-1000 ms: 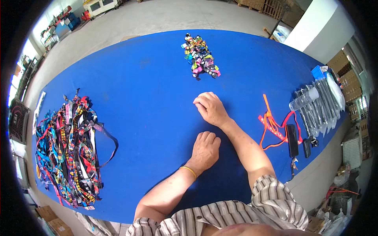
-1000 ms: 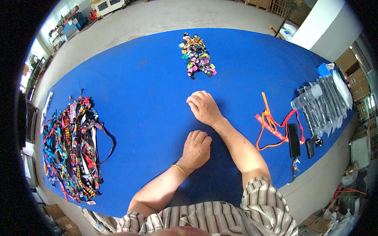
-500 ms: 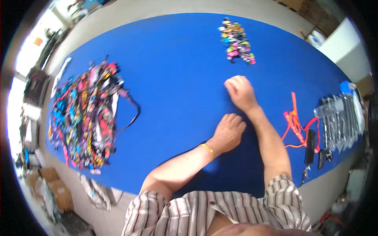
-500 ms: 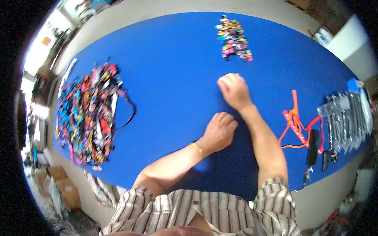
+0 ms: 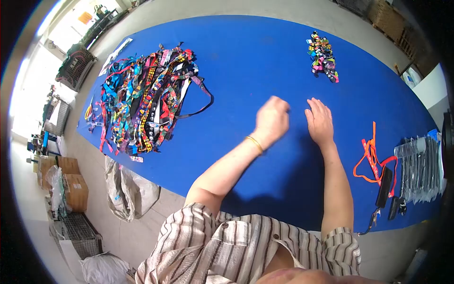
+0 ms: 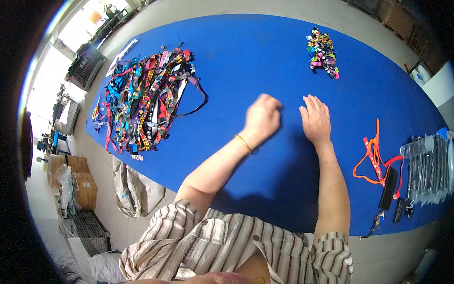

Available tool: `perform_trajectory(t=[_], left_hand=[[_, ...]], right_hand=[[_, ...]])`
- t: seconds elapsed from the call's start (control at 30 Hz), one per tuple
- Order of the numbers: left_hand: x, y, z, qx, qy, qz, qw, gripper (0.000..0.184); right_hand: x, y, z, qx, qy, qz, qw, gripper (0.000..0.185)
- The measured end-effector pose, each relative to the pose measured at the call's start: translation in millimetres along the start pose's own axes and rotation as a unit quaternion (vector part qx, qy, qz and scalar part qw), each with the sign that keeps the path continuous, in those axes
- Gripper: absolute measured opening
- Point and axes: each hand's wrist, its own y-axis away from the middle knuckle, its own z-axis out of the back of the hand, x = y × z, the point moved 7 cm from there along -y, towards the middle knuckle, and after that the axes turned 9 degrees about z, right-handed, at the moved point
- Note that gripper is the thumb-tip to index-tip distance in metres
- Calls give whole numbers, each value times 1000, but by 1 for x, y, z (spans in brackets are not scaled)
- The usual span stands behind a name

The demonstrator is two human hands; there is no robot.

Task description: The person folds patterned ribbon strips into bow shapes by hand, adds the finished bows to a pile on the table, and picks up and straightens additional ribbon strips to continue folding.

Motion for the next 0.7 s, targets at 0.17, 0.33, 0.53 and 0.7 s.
perform_trajectory(t=[0.17, 0.33, 0.53, 0.7], left_hand=[[92, -18, 85, -105, -249, 173, 947, 23], [162, -9, 112, -56, -329, 315, 889, 24], [136, -11, 78, -24, -360, 156, 920, 21], [16, 19, -17, 113, -179, -47, 976, 19]], right_hand=[[5, 11, 6, -15, 1, -6, 1000, 39], [5, 11, 5, -16, 5, -1, 1000, 39], [11, 17, 18, -33, -48, -16, 998, 38], [30, 20, 34, 5, -175, 42, 984, 45]])
